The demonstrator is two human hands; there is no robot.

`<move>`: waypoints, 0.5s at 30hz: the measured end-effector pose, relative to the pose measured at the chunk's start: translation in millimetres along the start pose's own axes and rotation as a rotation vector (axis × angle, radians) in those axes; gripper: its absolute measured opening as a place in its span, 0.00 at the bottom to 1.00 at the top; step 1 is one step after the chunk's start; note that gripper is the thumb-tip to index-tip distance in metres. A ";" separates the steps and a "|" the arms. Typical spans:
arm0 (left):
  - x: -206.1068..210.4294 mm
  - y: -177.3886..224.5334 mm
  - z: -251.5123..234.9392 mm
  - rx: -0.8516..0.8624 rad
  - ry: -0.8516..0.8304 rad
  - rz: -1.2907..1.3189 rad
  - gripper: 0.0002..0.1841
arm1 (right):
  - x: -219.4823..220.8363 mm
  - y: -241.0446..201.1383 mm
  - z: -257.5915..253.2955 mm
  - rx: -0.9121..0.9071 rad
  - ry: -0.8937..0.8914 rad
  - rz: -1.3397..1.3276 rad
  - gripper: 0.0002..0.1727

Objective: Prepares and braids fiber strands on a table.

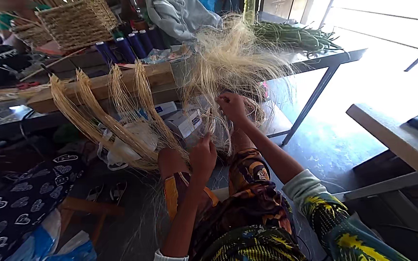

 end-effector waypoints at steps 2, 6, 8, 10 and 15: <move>16.6 -1.5 17.8 -0.020 -0.067 0.041 0.23 | 3.8 3.2 -0.9 0.034 0.001 -0.039 0.15; 56.5 -6.3 65.8 -0.006 -0.015 0.269 0.21 | 2.9 11.3 31.1 -0.017 0.026 -0.055 0.15; 59.1 -3.4 78.4 0.092 0.215 0.433 0.19 | -2.1 12.7 56.3 -0.046 0.036 -0.069 0.15; 35.7 10.1 70.1 0.221 0.383 0.539 0.16 | -6.0 16.1 74.1 -0.018 0.021 -0.083 0.14; -35.3 50.4 -5.2 0.345 0.401 0.516 0.13 | -9.2 10.7 85.5 -0.104 0.054 -0.176 0.10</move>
Point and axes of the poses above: each hand's wrist, its own z-axis away from the middle knuckle, its own x-axis out of the palm, y = z × x, the point moved 6 cm from there along -z, towards the middle knuckle, and after that the axes turned 1 degree about x, right-handed, at the moved point
